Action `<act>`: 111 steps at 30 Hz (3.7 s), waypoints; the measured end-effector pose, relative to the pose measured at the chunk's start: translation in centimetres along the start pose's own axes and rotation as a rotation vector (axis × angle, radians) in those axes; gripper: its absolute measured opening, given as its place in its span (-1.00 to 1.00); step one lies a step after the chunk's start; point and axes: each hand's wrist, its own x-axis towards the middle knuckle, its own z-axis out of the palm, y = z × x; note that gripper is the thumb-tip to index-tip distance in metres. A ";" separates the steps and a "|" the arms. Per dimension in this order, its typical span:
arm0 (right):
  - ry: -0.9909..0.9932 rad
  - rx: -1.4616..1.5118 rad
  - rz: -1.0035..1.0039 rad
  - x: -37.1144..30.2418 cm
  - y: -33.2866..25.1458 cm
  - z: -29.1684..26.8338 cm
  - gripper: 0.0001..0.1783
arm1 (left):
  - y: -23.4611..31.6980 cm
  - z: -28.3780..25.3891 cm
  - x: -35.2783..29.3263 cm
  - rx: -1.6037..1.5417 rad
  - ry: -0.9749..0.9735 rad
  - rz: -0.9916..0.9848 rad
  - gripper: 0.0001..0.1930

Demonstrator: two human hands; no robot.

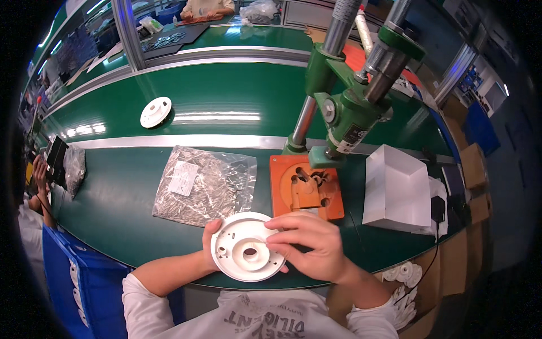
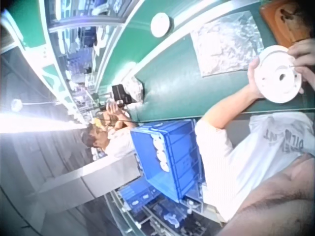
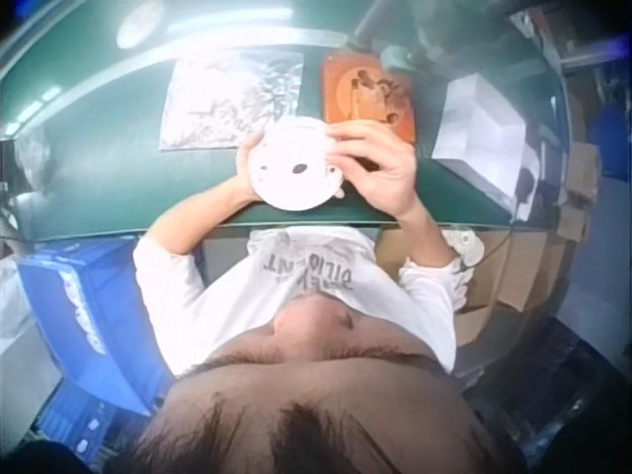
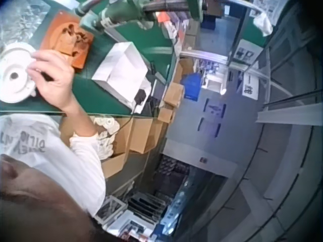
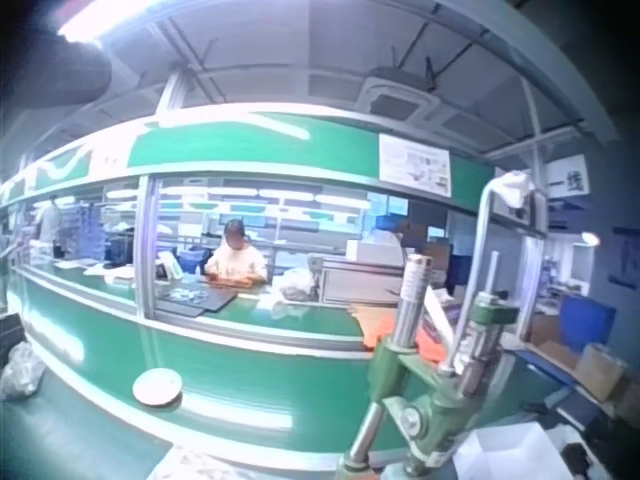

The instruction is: The person assembles components of a lighting fixture by hand, then presses them together using a manual lever press.

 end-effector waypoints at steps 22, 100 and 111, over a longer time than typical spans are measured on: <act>0.068 -0.379 -0.183 -3.6 -0.3 2.3 -0.76 | 0.7 0.9 0.5 0.115 0.173 0.064 0.33; 0.020 -0.052 0.245 -2.3 -1.1 3.4 -0.84 | -0.4 1.8 0.5 0.249 0.192 0.279 0.38; -0.110 -0.157 0.160 -1.9 -3.0 1.4 -0.70 | -0.4 1.3 0.1 0.028 0.101 0.258 0.28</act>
